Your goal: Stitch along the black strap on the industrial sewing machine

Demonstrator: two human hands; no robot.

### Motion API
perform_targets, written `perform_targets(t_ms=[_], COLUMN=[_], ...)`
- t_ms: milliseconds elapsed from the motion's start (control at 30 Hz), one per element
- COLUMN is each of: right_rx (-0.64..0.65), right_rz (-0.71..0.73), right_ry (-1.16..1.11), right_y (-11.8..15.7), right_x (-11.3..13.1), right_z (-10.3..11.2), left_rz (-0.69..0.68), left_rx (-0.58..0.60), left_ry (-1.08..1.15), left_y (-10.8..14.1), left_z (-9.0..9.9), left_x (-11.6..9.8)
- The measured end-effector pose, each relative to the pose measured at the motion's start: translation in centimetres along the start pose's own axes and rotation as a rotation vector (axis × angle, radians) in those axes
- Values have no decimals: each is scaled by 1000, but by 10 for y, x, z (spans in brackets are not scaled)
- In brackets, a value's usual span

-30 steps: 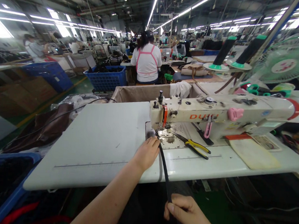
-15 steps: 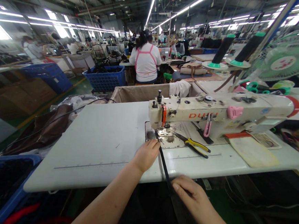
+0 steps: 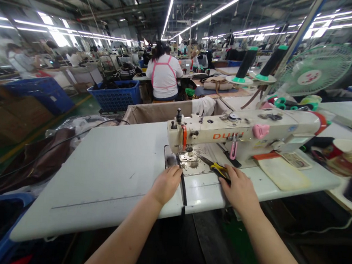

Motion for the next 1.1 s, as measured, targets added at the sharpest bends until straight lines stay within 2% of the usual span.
perform_targets(t_ms=[100, 200, 267, 333, 400, 500, 533, 600, 667, 833, 967, 1100], right_rx=[-44, -140, -203, -219, -126, 236, 334, 415, 413, 437, 387, 375], right_rz=[-36, -72, -73, -69, -97, -260, -318, -395, -405, -301, -260, -259], right_ry=[13, 46, 57, -36, -301, -797, -908, -1010, -987, -763, -620, -584], right_y=[-1, 0, 3, 10, 22, 46, 54, 63, 63, 44, 34, 30], right_x=[0, 4, 14, 29, 47, 76, 85, 98, 107, 125, 138, 144], right_z=[-1, 5, 13, 22, 25, 16, 13, 8, 5, 2, 3, 3], left_rz=[4, 10, 15, 17, 21, 35, 40, 48, 52, 91, 141, 172], left_rx=[-16, -22, -13, 1, 8, 10, 12, 17, 17, 7, 35, 23], left_ry=[-12, -18, -12, -3, 0, 3, 6, 15, 25, 53, 104, 131], left_y=[1, 1, 1, 1, 1, 1, 1, 1, 1, -3, -7, -8], left_z=[0, -1, -2, -2, -2, -2, -2, -2, -2, 2, 5, 7], left_x=[1, 1, 2, 2, 2, 2, 3, 2, 2, 1, 1, 1])
Point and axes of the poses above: each hand's wrist, its own y-axis away from the middle knuckle, its own z-axis out of the back of the hand, x = y × z, the point moved 4 cm from there along -y, towards the middle knuckle, and after that the axes turned 11 degrees about -x, right-handed, at the moved point
